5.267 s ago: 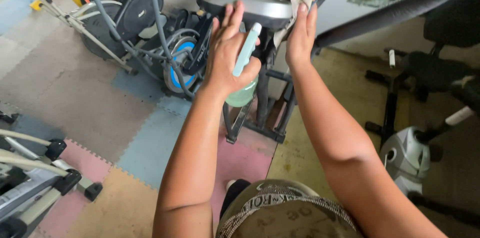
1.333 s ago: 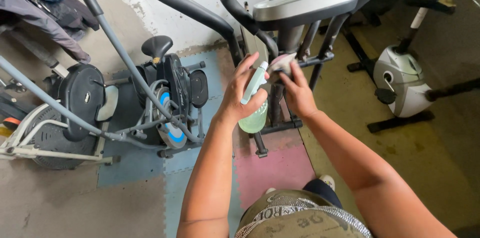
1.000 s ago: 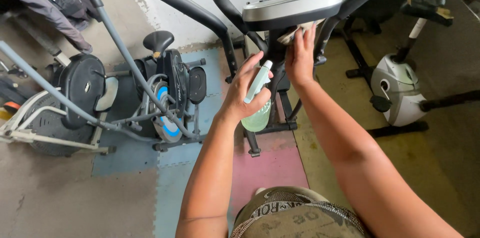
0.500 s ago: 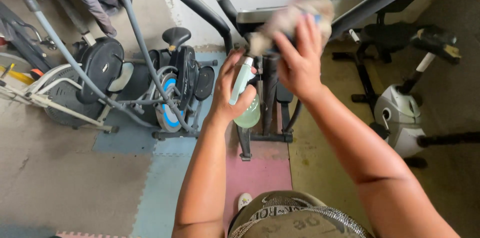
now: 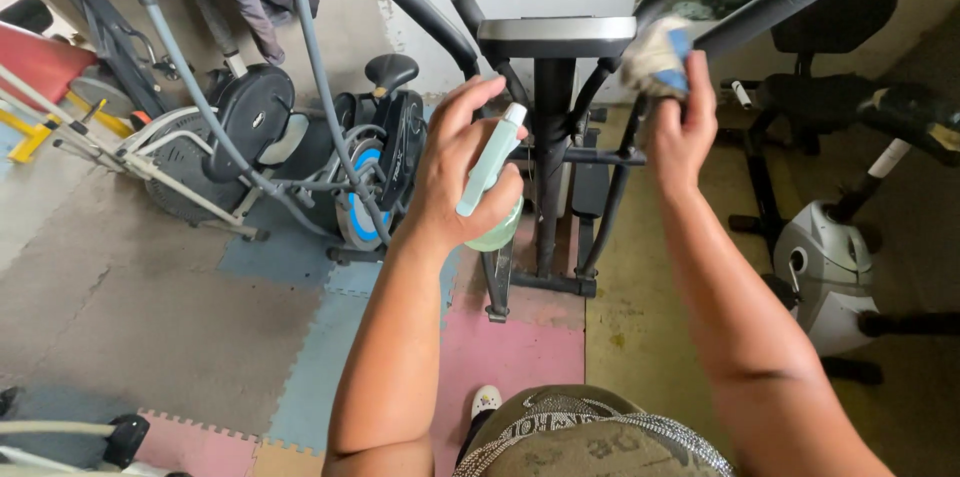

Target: Cleaning and sanitizing elliptical machines in a gym using a spray bottle and a rag.

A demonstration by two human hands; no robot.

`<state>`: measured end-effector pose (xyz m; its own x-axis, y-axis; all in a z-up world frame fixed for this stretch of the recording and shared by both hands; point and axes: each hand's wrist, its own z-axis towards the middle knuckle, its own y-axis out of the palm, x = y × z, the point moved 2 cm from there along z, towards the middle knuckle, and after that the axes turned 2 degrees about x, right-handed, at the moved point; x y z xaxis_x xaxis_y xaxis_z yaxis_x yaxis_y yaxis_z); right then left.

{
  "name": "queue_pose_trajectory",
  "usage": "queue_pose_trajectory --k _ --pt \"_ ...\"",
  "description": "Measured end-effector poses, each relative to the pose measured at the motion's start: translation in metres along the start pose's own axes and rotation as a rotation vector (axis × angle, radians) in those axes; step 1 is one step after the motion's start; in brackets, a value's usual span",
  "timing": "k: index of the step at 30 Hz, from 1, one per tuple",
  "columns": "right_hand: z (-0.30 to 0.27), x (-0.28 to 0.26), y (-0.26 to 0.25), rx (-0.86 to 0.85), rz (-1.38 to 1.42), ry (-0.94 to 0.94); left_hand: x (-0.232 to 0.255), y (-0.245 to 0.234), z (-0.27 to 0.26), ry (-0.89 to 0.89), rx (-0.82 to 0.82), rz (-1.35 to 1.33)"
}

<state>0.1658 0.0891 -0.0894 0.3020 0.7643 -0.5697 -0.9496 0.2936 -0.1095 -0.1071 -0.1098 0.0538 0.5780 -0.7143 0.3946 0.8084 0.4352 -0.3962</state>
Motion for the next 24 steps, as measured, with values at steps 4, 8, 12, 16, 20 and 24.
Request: queue_pose_trajectory --k 4,8,12,16,20,24 --pt "0.044 -0.076 -0.012 0.232 0.328 -0.057 0.022 0.010 0.030 0.075 -0.059 -0.003" --pt "0.084 -0.129 -0.007 0.086 0.292 -0.292 0.033 0.034 0.050 0.131 -0.119 -0.012" --pt "0.093 -0.088 0.011 0.077 0.267 -0.274 0.036 0.053 0.070 0.163 -0.129 -0.022" --pt "0.092 -0.021 0.025 0.099 0.446 0.010 0.038 0.060 0.086 0.186 -0.150 -0.037" --pt "0.081 0.025 0.026 0.142 0.502 0.048 0.033 0.071 0.088 0.189 -0.175 -0.023" --pt "0.084 -0.096 0.008 0.203 0.457 -0.079 0.030 0.074 0.099 0.191 -0.168 -0.022"
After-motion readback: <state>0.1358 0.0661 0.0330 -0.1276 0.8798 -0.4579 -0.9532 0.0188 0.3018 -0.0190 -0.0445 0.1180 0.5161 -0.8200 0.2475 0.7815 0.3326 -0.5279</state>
